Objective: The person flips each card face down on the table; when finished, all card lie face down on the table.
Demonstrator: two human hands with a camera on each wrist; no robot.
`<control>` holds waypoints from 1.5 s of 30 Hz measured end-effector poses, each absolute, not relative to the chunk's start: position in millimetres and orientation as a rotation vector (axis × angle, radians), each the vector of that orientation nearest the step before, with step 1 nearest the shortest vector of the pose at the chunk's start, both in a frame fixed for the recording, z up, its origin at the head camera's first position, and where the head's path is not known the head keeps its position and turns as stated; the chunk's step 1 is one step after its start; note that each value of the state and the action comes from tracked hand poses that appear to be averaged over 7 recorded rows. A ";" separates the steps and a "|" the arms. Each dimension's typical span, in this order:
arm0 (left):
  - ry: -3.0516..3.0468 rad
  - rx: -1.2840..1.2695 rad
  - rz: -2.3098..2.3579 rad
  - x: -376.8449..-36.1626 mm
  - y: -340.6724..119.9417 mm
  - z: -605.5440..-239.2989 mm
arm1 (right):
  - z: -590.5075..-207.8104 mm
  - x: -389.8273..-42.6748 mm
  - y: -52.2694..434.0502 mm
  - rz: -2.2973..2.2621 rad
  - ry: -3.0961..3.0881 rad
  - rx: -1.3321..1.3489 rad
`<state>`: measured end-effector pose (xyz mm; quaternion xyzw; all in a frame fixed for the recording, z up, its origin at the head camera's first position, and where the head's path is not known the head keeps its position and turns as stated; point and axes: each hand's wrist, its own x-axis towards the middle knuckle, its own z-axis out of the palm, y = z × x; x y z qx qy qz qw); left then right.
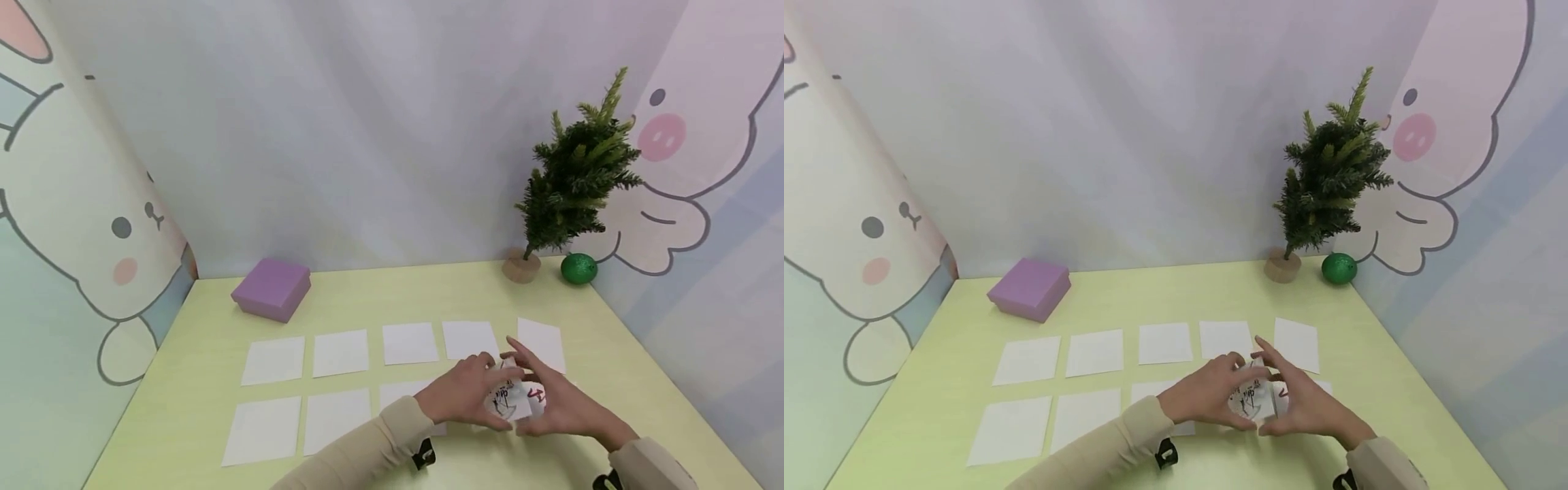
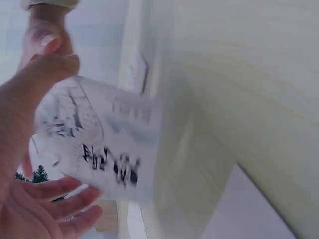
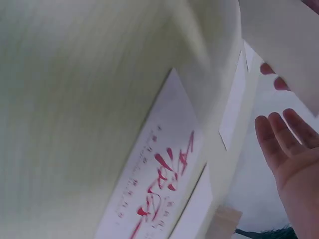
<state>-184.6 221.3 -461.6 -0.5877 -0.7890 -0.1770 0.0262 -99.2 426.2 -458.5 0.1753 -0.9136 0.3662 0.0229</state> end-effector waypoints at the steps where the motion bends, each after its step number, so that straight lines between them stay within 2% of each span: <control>1: -2.452 -1.811 -0.672 -185.5 221.4 -460.1 | -460.6 -99.4 426.6 1.179 -2.816 0.563; 4: -2.467 -1.763 -1.022 -187.1 220.7 -459.4 | -467.7 -100.1 425.0 1.266 -2.782 0.619; 7: -2.478 -1.695 -1.115 -187.2 217.0 -463.0 | -472.1 -100.7 423.9 1.223 -2.755 0.615; 13: -2.517 -1.586 -0.751 -190.4 202.2 -471.1 | -473.2 -106.2 426.2 0.840 -2.794 0.705; 18: -2.498 -1.630 -0.476 -195.0 201.4 -473.7 | -475.5 -113.0 422.0 0.494 -2.974 0.756; 23: -2.558 -1.665 -0.444 -192.1 211.6 -472.7 | -478.1 -113.9 420.1 0.427 -3.044 0.808; 35: -2.705 -1.583 -0.112 -162.0 298.5 -482.2 | -472.3 -86.1 494.9 0.495 -3.060 0.419; 41: -2.677 -1.578 -0.058 -152.6 313.5 -491.5 | -486.5 -73.6 505.1 0.443 -3.095 0.305; 45: -2.674 -1.581 -0.078 -151.1 321.3 -486.9 | -479.6 -72.6 508.5 0.405 -3.096 0.295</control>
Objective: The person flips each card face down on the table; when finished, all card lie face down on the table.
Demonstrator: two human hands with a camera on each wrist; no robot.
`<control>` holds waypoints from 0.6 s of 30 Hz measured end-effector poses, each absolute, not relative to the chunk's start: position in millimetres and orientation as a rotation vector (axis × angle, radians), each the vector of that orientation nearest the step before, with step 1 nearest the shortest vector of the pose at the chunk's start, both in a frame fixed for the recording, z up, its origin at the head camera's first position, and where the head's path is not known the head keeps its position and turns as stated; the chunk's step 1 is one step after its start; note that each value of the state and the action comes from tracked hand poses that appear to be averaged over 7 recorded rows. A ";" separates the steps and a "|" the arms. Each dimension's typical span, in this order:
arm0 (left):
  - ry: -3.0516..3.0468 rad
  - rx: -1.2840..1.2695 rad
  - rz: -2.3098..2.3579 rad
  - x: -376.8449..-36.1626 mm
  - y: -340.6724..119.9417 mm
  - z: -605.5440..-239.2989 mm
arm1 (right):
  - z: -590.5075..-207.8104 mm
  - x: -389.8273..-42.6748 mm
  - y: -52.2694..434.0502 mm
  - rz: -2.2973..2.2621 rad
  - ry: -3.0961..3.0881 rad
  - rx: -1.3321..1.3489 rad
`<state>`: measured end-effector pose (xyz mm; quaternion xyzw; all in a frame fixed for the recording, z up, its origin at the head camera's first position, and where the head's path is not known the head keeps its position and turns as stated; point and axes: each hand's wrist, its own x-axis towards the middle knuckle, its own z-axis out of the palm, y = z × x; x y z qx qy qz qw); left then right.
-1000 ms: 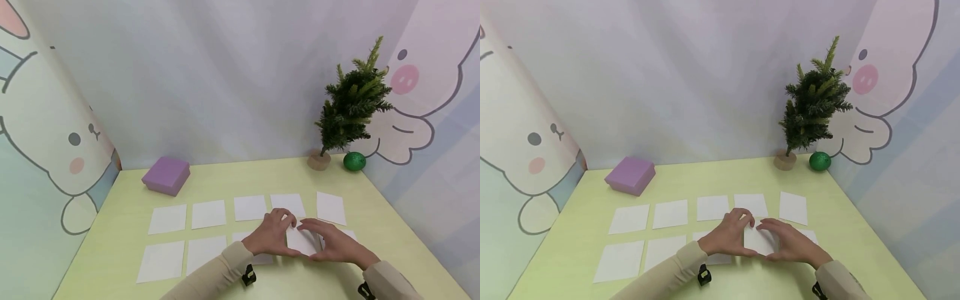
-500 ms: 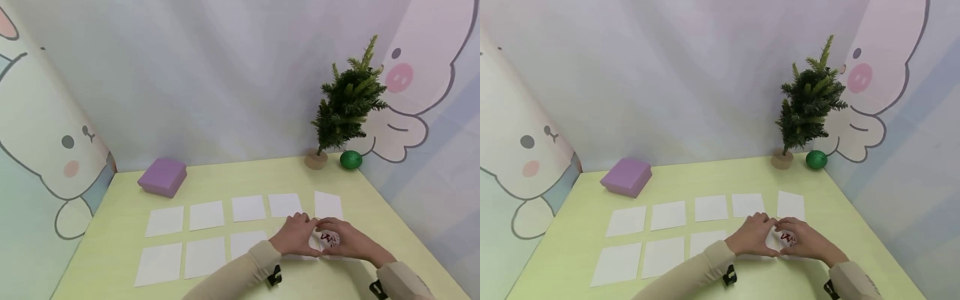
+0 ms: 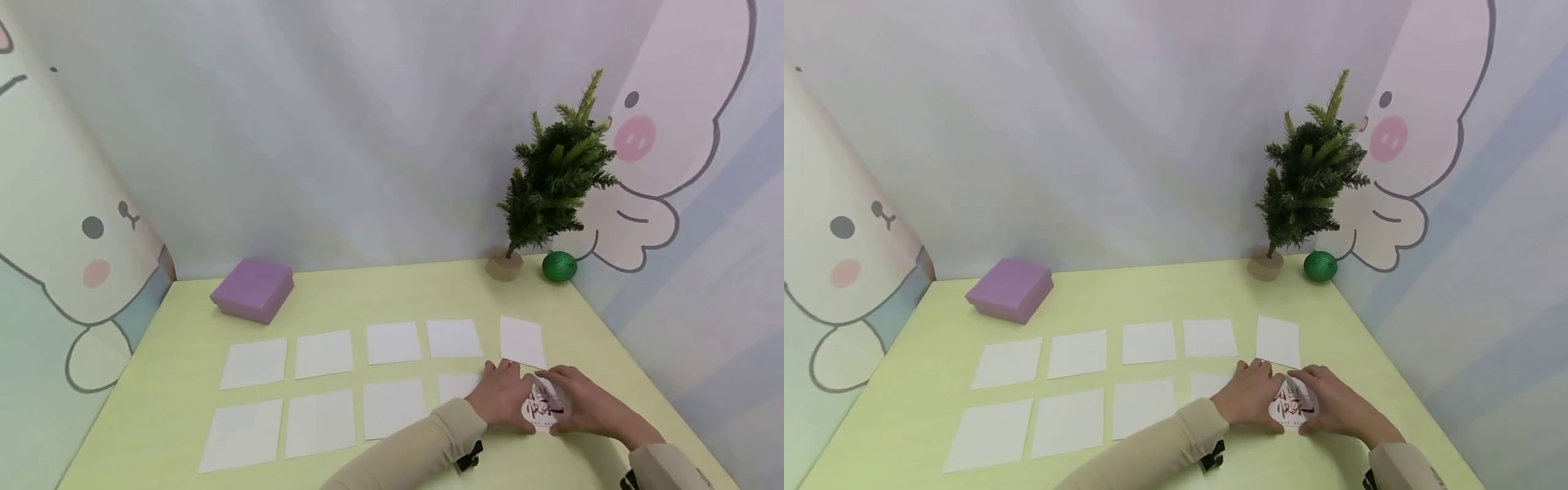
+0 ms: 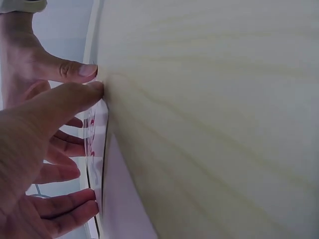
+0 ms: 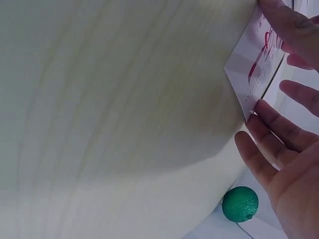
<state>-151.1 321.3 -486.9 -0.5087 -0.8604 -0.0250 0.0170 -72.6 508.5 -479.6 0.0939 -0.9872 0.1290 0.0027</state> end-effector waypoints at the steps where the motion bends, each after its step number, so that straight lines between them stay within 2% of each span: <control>1: -2.676 -1.582 -0.077 -150.6 322.7 -486.2 | -478.7 -72.5 509.1 0.398 -3.094 0.303; 9: -2.684 -1.602 -0.085 -142.2 328.8 -485.2 | -479.6 -61.4 513.6 0.394 -3.065 0.406; 18: -2.604 -1.645 -0.085 -141.3 329.5 -479.2 | -472.0 -55.6 507.6 0.158 -2.847 0.545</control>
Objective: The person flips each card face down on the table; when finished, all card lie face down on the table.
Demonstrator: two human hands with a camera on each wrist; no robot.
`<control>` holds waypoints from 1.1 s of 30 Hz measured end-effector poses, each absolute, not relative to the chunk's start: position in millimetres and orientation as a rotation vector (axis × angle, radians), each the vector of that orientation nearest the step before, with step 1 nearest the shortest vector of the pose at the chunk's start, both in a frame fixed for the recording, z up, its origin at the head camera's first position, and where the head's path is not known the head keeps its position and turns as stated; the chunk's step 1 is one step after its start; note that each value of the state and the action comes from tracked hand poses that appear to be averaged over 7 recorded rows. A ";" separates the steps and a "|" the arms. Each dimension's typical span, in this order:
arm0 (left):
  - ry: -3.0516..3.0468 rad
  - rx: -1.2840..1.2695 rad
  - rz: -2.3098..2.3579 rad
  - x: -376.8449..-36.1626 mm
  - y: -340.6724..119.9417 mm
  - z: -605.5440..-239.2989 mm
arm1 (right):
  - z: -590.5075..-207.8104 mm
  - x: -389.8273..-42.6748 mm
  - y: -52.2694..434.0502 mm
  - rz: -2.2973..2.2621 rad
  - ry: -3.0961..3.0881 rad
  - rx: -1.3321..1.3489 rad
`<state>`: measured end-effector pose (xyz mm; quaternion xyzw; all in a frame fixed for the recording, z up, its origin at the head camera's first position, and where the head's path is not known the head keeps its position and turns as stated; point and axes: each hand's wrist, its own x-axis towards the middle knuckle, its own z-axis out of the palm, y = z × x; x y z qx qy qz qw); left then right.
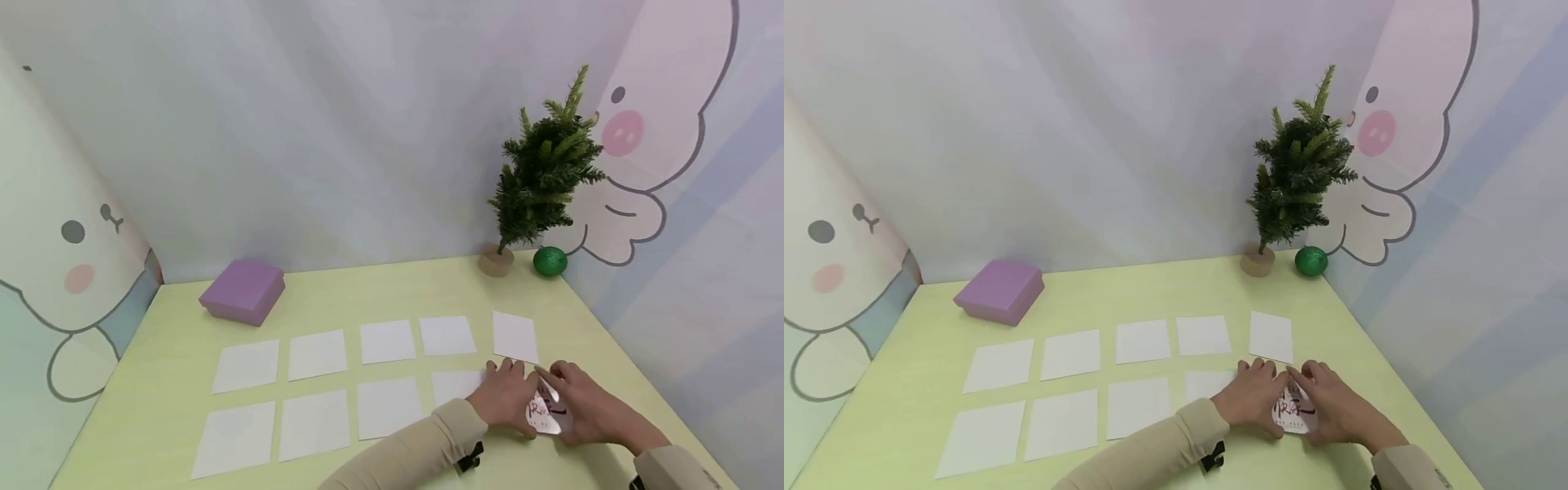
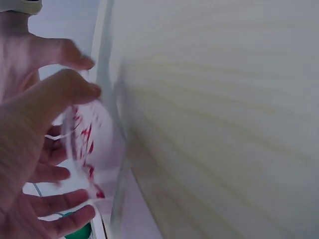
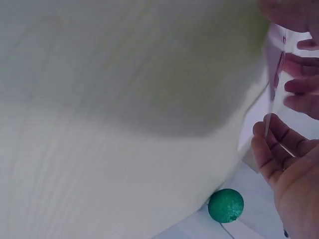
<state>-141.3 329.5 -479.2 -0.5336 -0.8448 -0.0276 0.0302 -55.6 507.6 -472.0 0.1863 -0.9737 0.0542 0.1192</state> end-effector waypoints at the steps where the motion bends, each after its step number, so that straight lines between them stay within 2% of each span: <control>1: -2.583 -1.657 -0.096 -142.1 329.8 -477.5 | -468.3 -56.8 505.3 0.145 -2.824 0.551; 6: -2.436 -1.754 -0.104 -147.2 331.1 -465.9 | -447.9 -60.7 498.0 0.212 -2.787 0.578; 10: -2.382 -1.845 -0.203 -154.0 331.4 -460.5 | -438.9 -57.2 503.6 0.522 -2.814 0.489; 16: -2.438 -1.859 -0.596 -164.3 327.5 -462.7 | -455.5 -54.3 516.3 1.226 -2.775 0.451; 19: -2.487 -1.810 -0.811 -167.0 324.2 -466.9 | -465.8 -55.6 516.1 1.387 -2.748 0.505; 24: -2.611 -1.694 -1.087 -173.6 316.8 -473.0 | -467.9 -69.4 512.6 1.244 -2.716 0.606; 33: -2.706 -1.554 -0.939 -190.8 283.2 -478.0 | -467.7 -90.4 519.1 0.604 -2.943 0.566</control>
